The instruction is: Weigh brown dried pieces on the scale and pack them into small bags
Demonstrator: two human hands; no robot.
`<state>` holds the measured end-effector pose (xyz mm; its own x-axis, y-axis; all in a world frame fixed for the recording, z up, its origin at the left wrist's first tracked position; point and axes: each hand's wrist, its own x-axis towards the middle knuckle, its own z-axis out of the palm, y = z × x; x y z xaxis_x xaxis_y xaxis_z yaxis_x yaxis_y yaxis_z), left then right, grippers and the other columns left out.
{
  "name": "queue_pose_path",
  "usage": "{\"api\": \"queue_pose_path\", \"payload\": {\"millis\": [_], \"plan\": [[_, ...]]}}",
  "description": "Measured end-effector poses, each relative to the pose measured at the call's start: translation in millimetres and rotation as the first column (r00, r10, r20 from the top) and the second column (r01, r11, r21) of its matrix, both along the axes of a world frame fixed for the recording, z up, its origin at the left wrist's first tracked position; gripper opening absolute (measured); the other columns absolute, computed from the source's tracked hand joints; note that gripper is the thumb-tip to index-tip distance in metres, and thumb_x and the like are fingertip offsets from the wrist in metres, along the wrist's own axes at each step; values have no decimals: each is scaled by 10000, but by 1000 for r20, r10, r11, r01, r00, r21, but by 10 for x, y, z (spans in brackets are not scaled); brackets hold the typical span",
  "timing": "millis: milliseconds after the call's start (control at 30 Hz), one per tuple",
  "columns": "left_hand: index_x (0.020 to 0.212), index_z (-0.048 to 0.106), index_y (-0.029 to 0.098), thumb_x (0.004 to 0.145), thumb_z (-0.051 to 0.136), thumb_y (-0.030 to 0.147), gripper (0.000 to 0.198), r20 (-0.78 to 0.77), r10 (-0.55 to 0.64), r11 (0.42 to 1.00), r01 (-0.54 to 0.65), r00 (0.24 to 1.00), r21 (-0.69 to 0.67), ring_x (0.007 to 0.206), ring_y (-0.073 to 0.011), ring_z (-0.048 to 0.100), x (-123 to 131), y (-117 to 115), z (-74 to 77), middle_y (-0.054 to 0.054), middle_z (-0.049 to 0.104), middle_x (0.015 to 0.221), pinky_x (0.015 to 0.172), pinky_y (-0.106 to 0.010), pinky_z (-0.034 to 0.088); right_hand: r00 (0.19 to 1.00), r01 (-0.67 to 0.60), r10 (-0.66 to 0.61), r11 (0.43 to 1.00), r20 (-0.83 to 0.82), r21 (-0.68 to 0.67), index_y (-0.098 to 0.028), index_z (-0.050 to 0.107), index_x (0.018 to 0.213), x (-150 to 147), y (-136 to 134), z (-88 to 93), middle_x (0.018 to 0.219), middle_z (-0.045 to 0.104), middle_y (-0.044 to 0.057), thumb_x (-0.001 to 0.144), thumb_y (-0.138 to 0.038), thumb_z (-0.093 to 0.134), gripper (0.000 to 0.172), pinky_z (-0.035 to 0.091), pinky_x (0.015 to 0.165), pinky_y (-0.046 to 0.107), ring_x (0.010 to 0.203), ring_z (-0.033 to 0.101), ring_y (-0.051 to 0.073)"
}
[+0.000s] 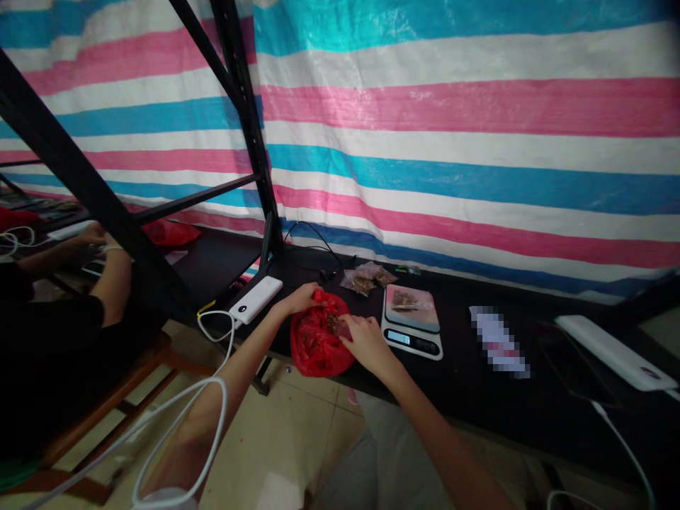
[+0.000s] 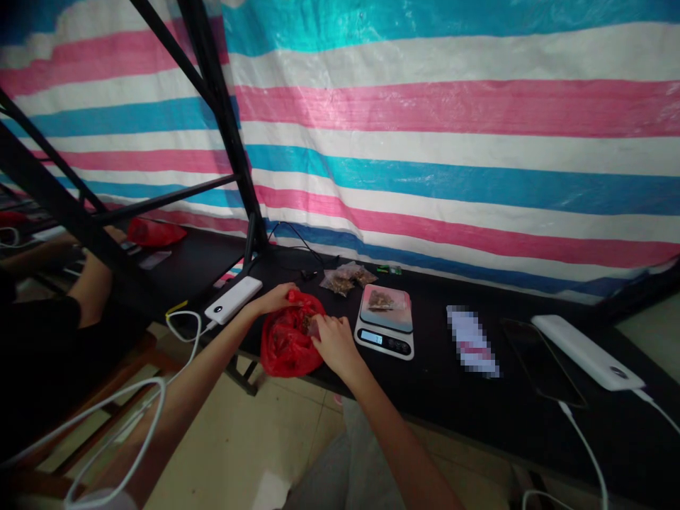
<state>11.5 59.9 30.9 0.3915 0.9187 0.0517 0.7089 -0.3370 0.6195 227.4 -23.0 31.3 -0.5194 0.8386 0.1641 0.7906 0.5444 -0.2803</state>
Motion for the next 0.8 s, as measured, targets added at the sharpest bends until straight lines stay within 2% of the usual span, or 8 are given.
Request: {"api": "queue_pose_path", "payload": {"millis": [67, 167, 300, 600, 800], "plan": [[731, 561, 159, 706, 509, 208, 76, 38, -32, 999, 33, 999, -34, 692, -134, 526, 39, -62, 9, 11, 565, 721, 678, -225, 410, 998, 32, -31, 999, 50, -16, -187, 532, 1057, 12, -4, 3, 974, 644, 92, 767, -233, 559, 295, 366, 797, 371, 939, 583, 246], [840, 524, 170, 713, 412, 119, 177, 89, -20, 997, 26, 996, -67, 688, -127, 529, 98, -141, 36, 20, 570, 730, 648, -218, 402, 994, 82, -78, 996, 83, -44, -166, 541, 1032, -13, 4, 5, 953, 641, 108, 769, -213, 547, 268, 387, 782, 353, 919, 589, 244], [886, 485, 183, 709, 396, 114, 210, 136, 8, 996, 5, 991, -92, 682, -128, 524, 146, -198, 76, 23, 567, 719, 630, -217, 399, 990, 130, -126, 989, 56, -76, -143, 545, 1023, -70, 18, -2, 952, 630, 124, 767, -170, 540, 257, 416, 779, 333, 907, 599, 238], [836, 462, 178, 711, 386, 151, 148, 270, 120, 989, -92, 955, -113, 727, -125, 511, 199, -207, 73, 19, 551, 773, 670, -230, 400, 970, 147, -169, 980, -175, -134, -195, 530, 1036, -126, 21, -82, 1013, 607, 87, 756, -128, 551, 289, 456, 772, 311, 941, 599, 220], [808, 456, 173, 700, 411, 168, 117, 405, 223, 964, -139, 887, -226, 643, -106, 475, 262, -188, 53, 37, 515, 701, 630, -223, 400, 949, 109, -156, 978, -275, -181, -214, 537, 1003, -121, 95, -198, 1014, 615, 56, 709, -82, 570, 323, 454, 799, 316, 957, 593, 206]]}}
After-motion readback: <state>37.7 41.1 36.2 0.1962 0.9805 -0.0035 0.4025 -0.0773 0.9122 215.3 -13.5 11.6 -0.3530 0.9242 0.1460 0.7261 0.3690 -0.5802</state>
